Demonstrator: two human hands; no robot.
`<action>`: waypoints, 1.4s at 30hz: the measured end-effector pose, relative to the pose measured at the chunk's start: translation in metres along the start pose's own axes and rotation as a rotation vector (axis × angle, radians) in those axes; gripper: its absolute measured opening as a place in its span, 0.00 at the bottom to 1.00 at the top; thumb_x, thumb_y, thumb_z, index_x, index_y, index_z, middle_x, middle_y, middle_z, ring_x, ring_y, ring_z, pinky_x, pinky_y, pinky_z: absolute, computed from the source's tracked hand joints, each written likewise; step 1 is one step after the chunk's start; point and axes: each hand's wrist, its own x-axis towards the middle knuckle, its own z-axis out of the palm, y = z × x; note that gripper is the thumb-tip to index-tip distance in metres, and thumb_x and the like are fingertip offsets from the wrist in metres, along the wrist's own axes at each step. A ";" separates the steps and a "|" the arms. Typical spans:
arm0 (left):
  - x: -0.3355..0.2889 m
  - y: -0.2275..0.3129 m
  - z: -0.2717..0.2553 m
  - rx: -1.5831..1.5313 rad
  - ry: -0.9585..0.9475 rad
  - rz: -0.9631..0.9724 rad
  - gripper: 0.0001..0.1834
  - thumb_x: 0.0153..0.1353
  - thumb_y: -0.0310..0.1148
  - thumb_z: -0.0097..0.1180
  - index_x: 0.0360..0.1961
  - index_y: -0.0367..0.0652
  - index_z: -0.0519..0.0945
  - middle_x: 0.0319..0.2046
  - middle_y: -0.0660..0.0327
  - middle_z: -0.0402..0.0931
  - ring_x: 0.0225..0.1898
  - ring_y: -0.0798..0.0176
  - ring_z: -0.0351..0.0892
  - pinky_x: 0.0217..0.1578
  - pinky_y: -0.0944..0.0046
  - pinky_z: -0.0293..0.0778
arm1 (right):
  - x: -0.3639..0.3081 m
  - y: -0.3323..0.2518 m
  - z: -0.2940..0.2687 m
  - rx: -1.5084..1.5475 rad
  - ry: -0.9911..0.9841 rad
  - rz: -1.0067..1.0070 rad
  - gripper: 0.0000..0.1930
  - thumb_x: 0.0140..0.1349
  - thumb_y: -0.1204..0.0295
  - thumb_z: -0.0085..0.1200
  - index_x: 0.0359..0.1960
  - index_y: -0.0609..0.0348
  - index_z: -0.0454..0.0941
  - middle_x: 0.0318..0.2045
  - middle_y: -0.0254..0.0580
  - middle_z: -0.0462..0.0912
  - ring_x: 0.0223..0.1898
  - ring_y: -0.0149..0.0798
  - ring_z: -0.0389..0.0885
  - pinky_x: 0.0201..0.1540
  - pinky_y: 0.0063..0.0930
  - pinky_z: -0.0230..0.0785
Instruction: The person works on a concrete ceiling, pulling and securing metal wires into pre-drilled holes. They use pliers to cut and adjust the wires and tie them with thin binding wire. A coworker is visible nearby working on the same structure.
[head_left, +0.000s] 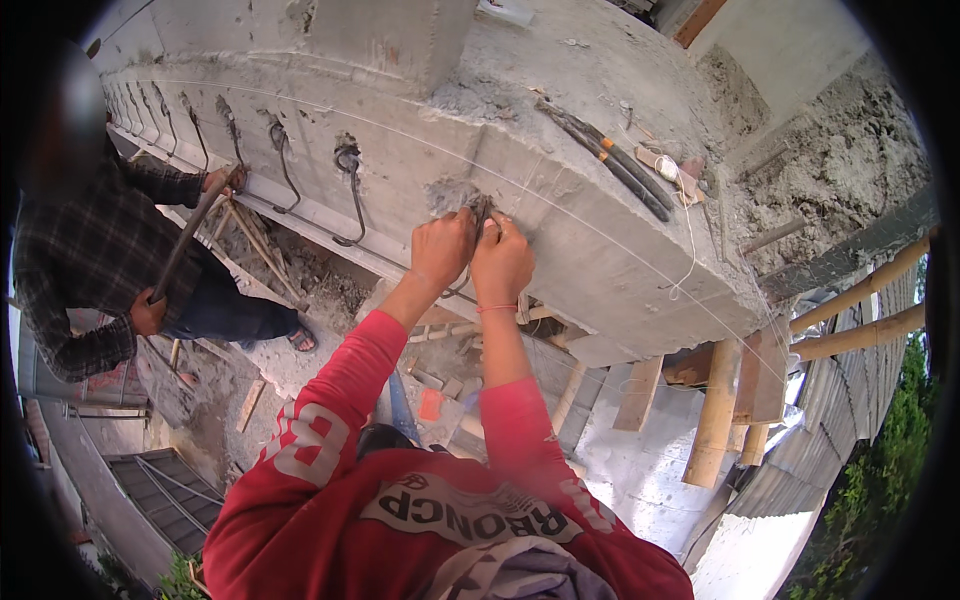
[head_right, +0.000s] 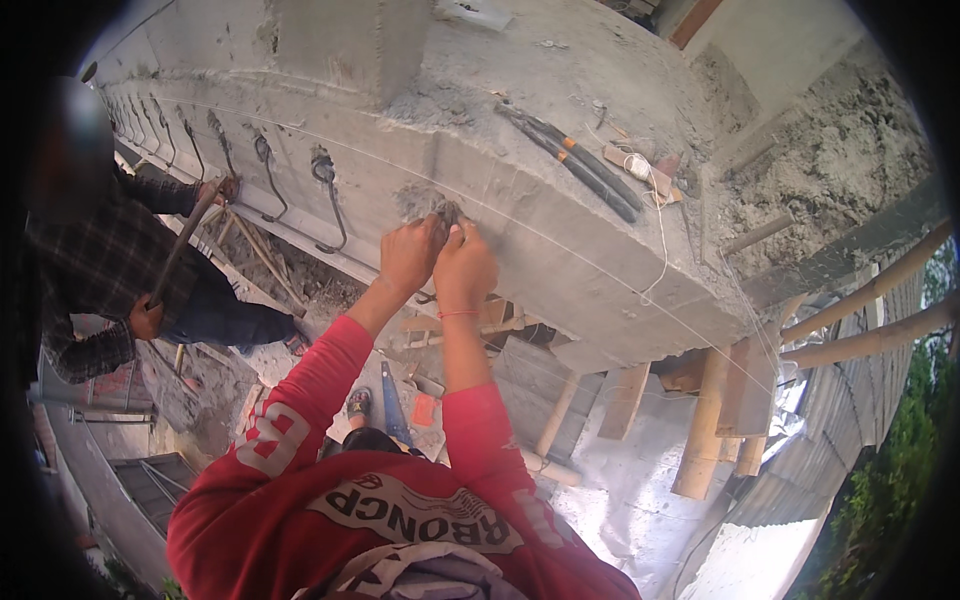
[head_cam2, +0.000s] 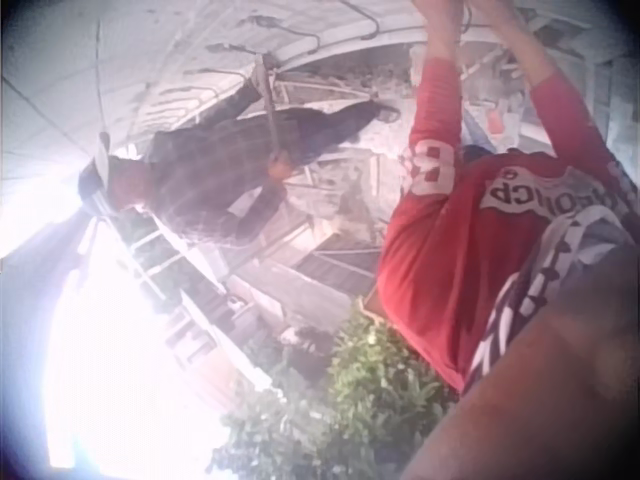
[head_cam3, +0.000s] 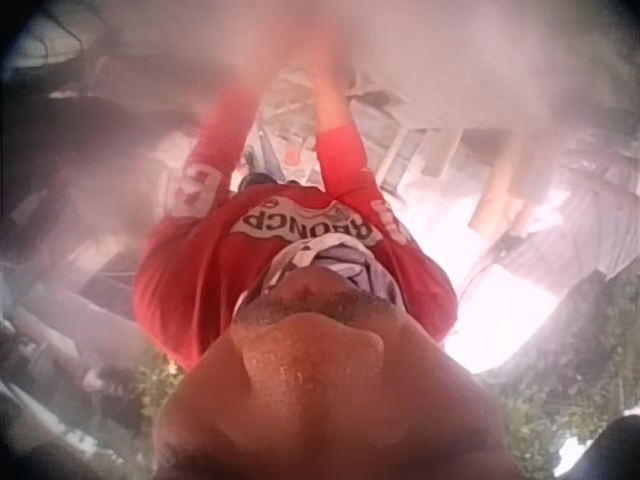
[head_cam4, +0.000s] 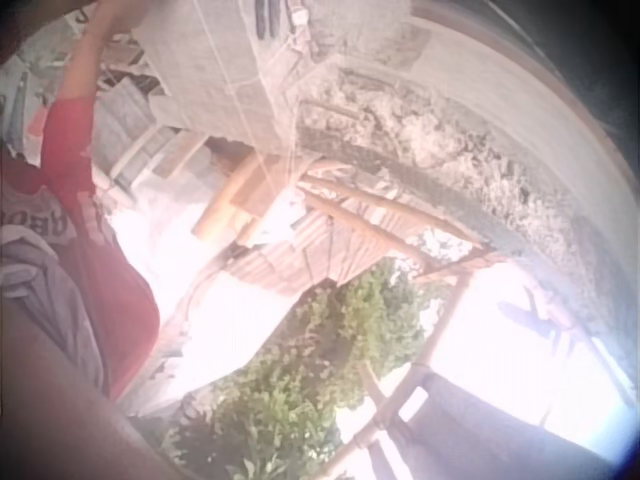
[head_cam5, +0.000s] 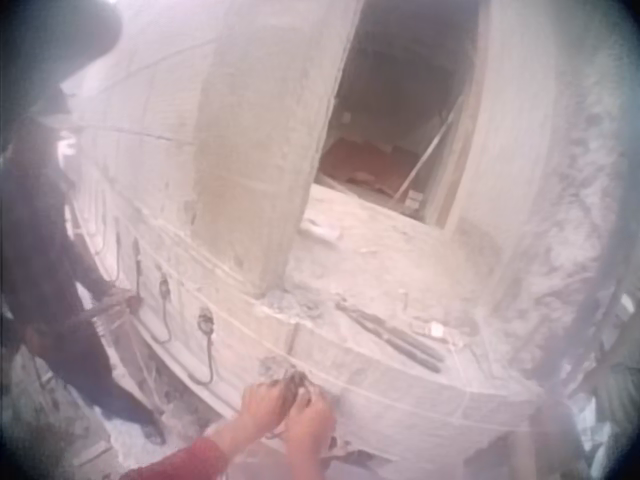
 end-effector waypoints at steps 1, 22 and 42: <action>-0.001 0.002 0.003 -0.023 0.016 -0.029 0.11 0.71 0.39 0.59 0.40 0.42 0.81 0.30 0.47 0.86 0.31 0.39 0.88 0.31 0.43 0.80 | 0.004 0.008 0.005 0.050 0.018 -0.030 0.14 0.72 0.69 0.58 0.53 0.57 0.89 0.47 0.55 0.90 0.48 0.56 0.89 0.50 0.46 0.80; -0.004 0.016 0.022 -0.473 0.223 -0.298 0.13 0.69 0.38 0.61 0.33 0.39 0.84 0.24 0.42 0.80 0.28 0.35 0.81 0.31 0.44 0.73 | 0.015 0.028 0.013 -0.142 0.188 -0.438 0.09 0.69 0.67 0.59 0.43 0.53 0.90 0.33 0.46 0.90 0.34 0.54 0.90 0.36 0.46 0.80; -0.005 0.024 0.004 -0.438 0.147 -0.434 0.17 0.69 0.42 0.65 0.34 0.36 0.87 0.19 0.48 0.80 0.23 0.47 0.84 0.28 0.50 0.75 | -0.007 0.051 0.004 0.279 -0.184 -0.016 0.17 0.78 0.68 0.47 0.50 0.69 0.84 0.38 0.54 0.90 0.32 0.46 0.90 0.34 0.39 0.83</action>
